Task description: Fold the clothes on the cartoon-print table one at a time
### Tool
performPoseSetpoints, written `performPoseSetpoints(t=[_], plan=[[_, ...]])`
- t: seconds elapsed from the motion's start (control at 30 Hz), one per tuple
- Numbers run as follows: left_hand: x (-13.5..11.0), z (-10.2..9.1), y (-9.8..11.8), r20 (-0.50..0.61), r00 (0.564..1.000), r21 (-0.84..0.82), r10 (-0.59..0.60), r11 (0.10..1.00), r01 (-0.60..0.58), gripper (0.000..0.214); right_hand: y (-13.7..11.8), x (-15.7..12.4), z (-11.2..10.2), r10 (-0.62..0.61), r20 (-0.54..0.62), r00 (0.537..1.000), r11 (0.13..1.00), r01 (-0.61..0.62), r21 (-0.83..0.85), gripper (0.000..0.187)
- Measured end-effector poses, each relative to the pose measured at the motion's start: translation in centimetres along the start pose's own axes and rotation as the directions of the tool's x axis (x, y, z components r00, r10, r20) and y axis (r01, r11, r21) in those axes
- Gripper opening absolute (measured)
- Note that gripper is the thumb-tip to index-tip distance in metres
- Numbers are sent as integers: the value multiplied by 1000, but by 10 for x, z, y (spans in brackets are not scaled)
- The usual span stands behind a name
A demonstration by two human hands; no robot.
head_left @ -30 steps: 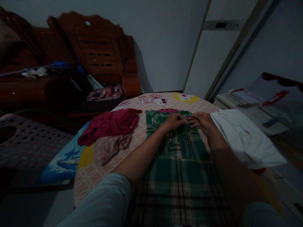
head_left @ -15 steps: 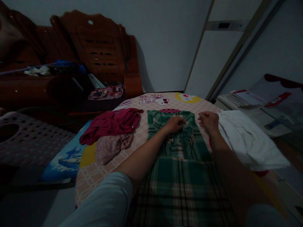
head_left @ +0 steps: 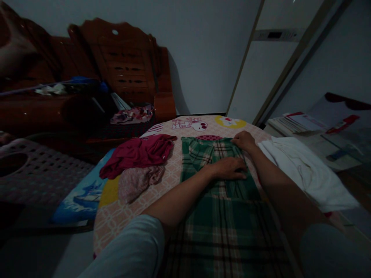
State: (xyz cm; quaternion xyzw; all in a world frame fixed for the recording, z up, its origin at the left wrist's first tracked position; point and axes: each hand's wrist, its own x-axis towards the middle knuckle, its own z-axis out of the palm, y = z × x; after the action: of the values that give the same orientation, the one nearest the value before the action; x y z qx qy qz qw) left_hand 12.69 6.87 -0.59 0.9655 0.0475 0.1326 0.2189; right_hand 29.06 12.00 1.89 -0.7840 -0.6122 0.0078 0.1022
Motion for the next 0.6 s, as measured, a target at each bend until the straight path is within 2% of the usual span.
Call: performPoseSetpoints(t=[0.07, 0.17, 0.3, 0.47, 0.53, 0.6], plan=[[1, 4, 3, 26, 998, -6, 52, 999, -52, 36, 1, -1, 4, -10, 42, 999, 999, 12, -42, 22], [1, 7, 4, 44, 994, -22, 103, 995, -102, 36, 6, 0, 10, 43, 28, 999, 998, -41, -57, 25], [2, 9, 5, 47, 992, -40, 113, 993, -112, 38, 14, 4, 14, 67, 29, 997, 998, -68, 5, 28], [3, 9, 6, 51, 993, -80, 105, 992, -101, 34, 12, 7, 23, 68, 51, 996, 997, -66, -25, 21], [2, 8, 8, 41, 995, -110, 95, 990, -90, 32, 11, 10, 26, 107, 70, 992, 994, -108, 12, 17], [2, 6, 9, 34, 996, -144, 84, 987, -78, 31, 12, 14, 27, 137, 65, 988, 981, -145, 129, 15]])
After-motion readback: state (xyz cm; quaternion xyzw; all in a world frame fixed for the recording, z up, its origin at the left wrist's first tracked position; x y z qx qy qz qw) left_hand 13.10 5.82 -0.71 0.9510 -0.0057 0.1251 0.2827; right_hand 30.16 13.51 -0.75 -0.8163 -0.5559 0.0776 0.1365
